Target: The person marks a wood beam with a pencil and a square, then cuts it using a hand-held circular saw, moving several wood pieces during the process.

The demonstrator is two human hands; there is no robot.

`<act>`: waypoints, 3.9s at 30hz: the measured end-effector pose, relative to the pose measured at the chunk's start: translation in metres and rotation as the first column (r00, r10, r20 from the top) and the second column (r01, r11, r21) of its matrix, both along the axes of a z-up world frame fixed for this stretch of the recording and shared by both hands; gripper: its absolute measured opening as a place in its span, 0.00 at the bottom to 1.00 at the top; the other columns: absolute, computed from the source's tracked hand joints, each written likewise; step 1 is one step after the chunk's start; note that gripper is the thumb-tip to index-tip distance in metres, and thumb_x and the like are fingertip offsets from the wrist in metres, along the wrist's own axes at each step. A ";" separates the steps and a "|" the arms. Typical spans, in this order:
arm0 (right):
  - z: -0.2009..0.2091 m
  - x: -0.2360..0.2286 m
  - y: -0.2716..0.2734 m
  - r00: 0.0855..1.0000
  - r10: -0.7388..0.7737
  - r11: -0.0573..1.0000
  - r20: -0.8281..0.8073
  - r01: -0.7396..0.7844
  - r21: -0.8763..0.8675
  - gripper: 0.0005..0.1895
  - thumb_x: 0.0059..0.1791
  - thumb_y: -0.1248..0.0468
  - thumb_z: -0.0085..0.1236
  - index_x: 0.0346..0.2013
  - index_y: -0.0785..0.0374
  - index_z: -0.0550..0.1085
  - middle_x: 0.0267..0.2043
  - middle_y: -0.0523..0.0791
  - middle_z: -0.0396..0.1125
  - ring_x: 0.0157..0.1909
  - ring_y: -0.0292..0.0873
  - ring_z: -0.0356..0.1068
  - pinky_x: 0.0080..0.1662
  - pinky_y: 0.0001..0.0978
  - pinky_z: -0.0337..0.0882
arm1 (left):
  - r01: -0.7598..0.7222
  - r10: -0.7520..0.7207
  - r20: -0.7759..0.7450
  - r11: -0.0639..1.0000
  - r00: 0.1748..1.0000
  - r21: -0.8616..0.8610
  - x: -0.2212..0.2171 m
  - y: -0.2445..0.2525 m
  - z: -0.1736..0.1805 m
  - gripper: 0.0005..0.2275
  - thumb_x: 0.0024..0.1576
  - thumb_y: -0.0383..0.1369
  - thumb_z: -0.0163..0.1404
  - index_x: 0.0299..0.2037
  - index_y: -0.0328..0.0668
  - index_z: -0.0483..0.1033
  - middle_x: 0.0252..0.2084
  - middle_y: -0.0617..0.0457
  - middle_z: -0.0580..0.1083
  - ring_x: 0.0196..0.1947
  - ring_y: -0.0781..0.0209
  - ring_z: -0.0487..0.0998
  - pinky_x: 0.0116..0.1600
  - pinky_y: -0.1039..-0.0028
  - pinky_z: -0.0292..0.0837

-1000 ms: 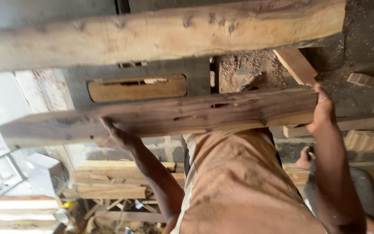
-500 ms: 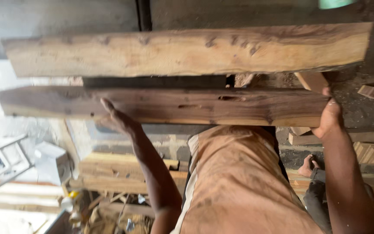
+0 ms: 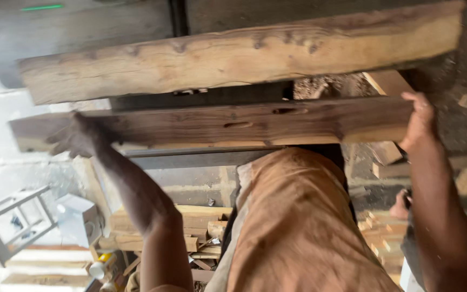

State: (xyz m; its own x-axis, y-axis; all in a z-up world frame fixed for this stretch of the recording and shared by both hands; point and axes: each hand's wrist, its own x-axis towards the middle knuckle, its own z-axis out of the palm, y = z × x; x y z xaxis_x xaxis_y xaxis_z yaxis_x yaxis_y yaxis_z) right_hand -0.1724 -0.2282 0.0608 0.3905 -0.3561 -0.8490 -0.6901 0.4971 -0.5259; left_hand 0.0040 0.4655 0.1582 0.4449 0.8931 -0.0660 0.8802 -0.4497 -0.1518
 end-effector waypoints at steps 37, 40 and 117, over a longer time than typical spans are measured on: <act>-0.123 -0.045 -0.007 0.955 0.277 0.688 -0.106 -0.274 -0.672 0.14 0.52 0.66 0.46 0.46 0.70 0.77 0.47 0.51 0.74 0.45 0.49 0.75 0.50 0.44 0.76 | 0.337 0.652 0.757 0.704 0.042 -0.625 -0.144 0.141 -0.185 0.30 0.68 0.47 0.35 0.76 0.36 0.46 0.76 0.35 0.54 0.74 0.39 0.60 0.76 0.55 0.59; -0.110 -0.030 -0.011 0.927 0.345 0.506 -0.145 -0.313 -0.803 0.14 0.51 0.68 0.47 0.45 0.71 0.78 0.46 0.52 0.75 0.44 0.50 0.75 0.49 0.46 0.77 | 0.123 0.361 0.869 0.898 0.339 -0.422 -0.144 0.126 -0.154 0.29 0.68 0.36 0.41 0.75 0.34 0.44 0.76 0.34 0.53 0.75 0.41 0.61 0.78 0.57 0.60; 0.078 0.058 0.205 0.744 0.378 0.858 0.551 -0.505 0.092 0.23 0.50 0.46 0.47 0.46 0.59 0.78 0.45 0.46 0.77 0.30 0.41 0.76 0.34 0.36 0.77 | 0.820 -0.609 0.788 -0.496 -0.093 -0.286 0.067 -0.274 -0.024 0.24 0.62 0.45 0.54 0.62 0.41 0.66 0.52 0.41 0.78 0.42 0.50 0.83 0.40 0.61 0.80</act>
State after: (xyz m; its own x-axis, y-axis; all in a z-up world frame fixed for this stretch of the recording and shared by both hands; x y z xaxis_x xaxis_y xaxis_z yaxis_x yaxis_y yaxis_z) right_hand -0.1148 -0.0231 0.1383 0.8420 0.1363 -0.5219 -0.5340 0.3478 -0.7707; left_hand 0.0715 0.1913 0.1346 0.6536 -0.7546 0.0590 -0.5363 -0.4067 0.7396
